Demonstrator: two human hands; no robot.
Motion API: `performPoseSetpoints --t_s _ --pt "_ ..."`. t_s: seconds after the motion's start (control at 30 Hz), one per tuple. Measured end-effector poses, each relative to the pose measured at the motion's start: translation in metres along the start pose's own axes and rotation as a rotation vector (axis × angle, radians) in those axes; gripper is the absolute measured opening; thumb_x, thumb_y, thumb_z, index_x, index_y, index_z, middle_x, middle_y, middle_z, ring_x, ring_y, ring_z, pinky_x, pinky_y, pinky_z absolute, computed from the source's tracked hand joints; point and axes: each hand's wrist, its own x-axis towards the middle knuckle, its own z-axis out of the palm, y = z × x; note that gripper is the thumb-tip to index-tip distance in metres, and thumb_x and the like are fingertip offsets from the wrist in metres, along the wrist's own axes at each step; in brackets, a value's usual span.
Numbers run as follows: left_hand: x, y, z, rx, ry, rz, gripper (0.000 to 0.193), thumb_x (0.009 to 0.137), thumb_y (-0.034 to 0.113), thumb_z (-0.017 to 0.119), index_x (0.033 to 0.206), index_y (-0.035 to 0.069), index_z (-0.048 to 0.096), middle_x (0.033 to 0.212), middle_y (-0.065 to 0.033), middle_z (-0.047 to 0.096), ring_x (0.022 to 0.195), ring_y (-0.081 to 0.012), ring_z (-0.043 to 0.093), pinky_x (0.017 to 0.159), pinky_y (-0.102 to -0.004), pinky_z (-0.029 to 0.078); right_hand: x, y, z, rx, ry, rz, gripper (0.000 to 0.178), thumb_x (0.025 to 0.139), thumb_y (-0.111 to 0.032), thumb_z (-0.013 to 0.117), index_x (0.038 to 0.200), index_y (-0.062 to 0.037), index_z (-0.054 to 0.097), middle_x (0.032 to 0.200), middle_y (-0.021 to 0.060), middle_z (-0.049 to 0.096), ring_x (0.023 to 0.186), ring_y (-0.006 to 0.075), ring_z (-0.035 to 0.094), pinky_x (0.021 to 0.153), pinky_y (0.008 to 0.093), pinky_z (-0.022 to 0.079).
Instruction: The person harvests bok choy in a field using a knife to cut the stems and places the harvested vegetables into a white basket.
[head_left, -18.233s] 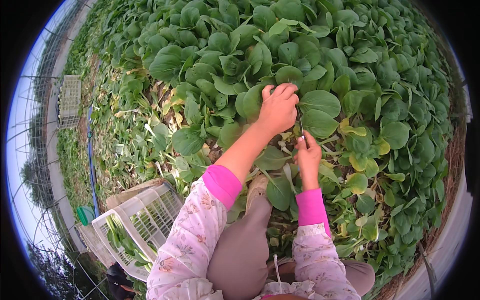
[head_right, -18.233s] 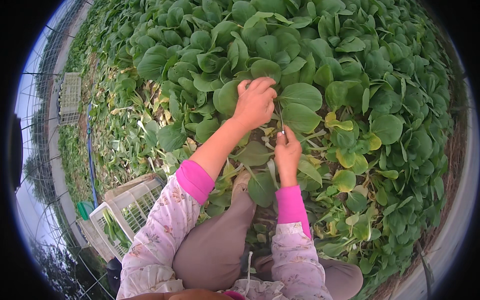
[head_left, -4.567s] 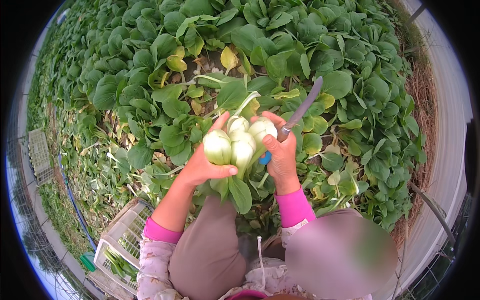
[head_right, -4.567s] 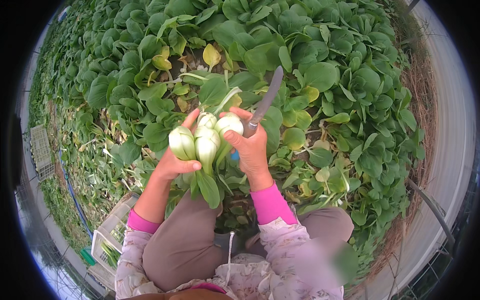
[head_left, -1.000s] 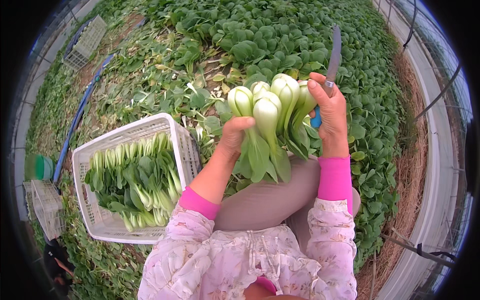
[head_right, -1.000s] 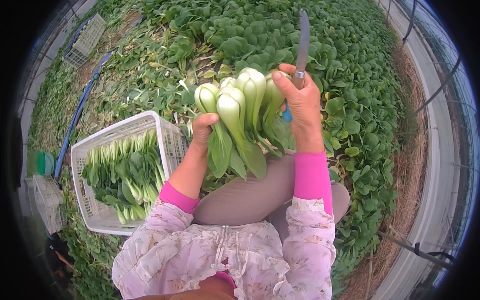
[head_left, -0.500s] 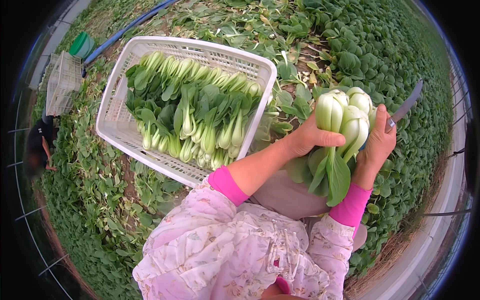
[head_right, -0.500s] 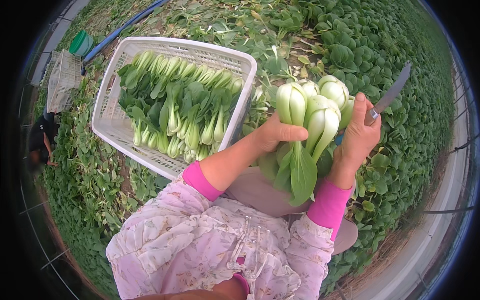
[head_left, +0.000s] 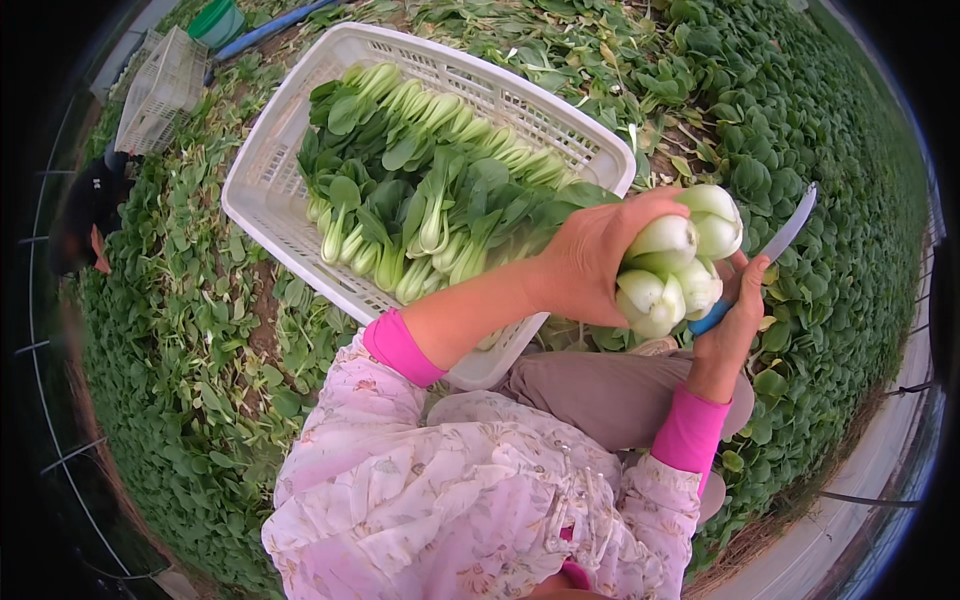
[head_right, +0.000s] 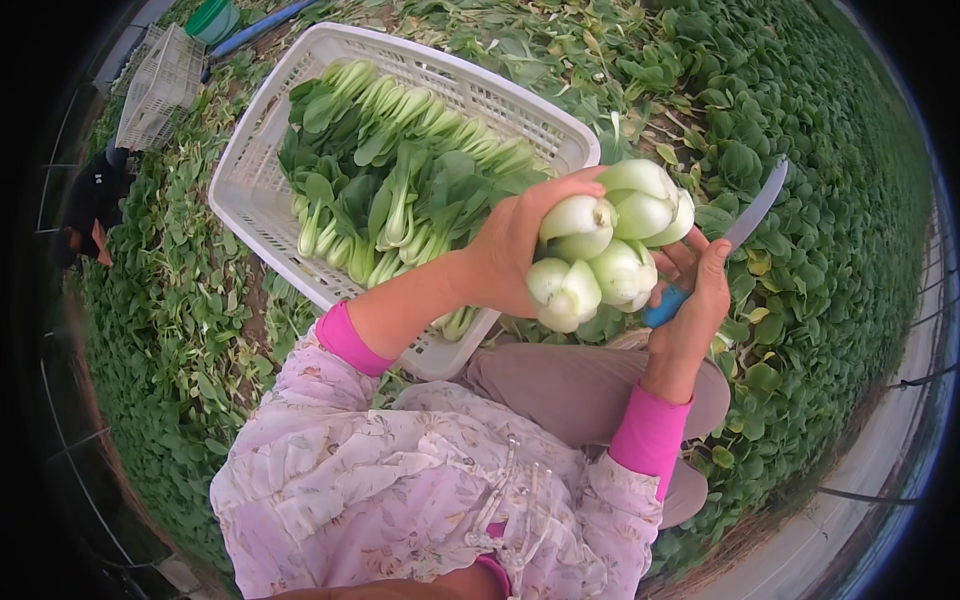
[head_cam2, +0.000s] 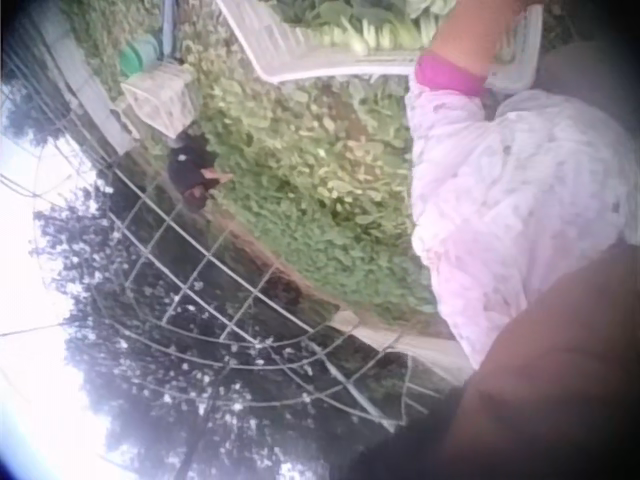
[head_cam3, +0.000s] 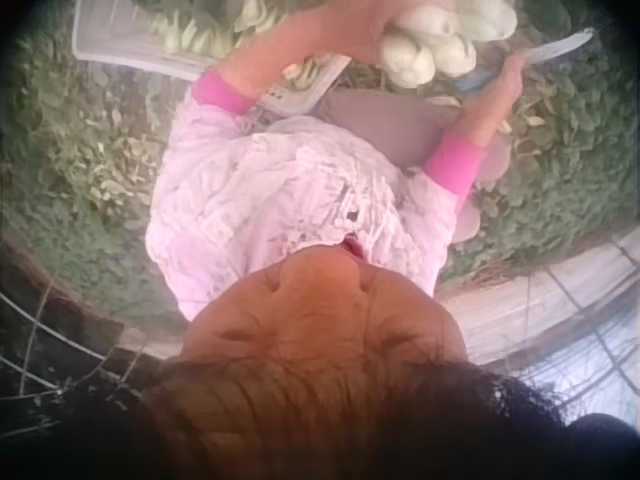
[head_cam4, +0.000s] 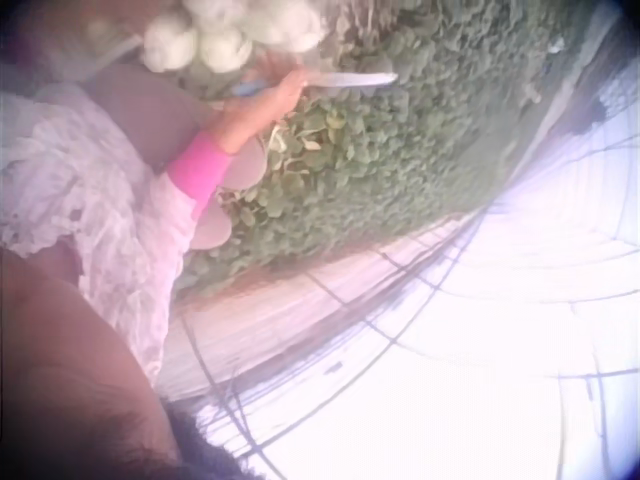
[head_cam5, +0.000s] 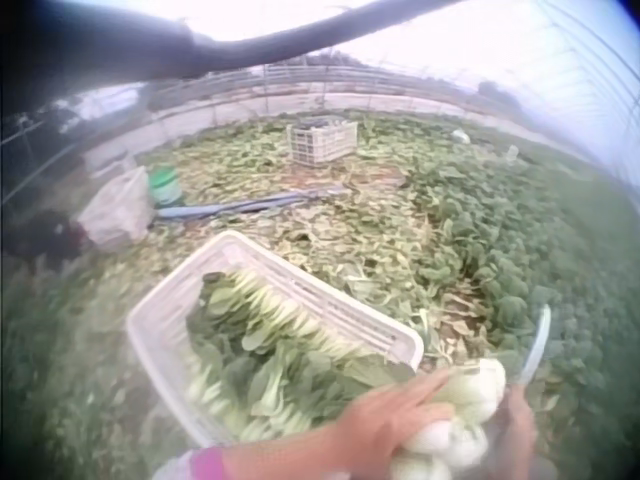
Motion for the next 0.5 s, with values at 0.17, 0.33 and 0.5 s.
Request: performPoseSetpoints --t_s 0.17,0.33,0.5 --pt "0.001 0.001 -0.036 0.430 -0.237 0.716 0.058 0.074 0.026 0.070 0.116 0.032 0.031 0.129 -0.0157 0.046 0.108 -0.0356 0.053 0.078 -0.0415 0.049 -0.011 0.026 0.028 0.419 -0.390 0.398 0.041 0.091 -0.027 0.054 0.122 -0.0012 0.048 0.115 0.0122 0.058 0.099 0.0212 0.059 0.086 0.0363 0.048" --pt "-0.020 -0.017 -0.035 0.320 -0.472 0.969 0.056 0.077 0.022 0.068 0.116 0.029 0.029 0.135 -0.0121 0.042 0.115 -0.0386 0.048 0.093 -0.0443 0.042 -0.018 0.061 0.054 0.521 -0.458 0.540 0.039 0.089 -0.024 0.057 0.119 -0.0008 0.050 0.111 0.0114 0.059 0.097 0.0198 0.059 0.084 0.0346 0.047" --pt "-0.032 -0.042 -0.037 0.305 -0.445 0.995 0.060 0.078 0.019 0.067 0.122 0.029 0.027 0.137 -0.0109 0.039 0.122 -0.0345 0.044 0.103 -0.0445 0.032 -0.018 0.067 0.056 0.459 -0.398 0.521 0.037 0.087 -0.021 0.060 0.116 -0.0003 0.051 0.108 0.0106 0.060 0.094 0.0185 0.059 0.083 0.0328 0.047"
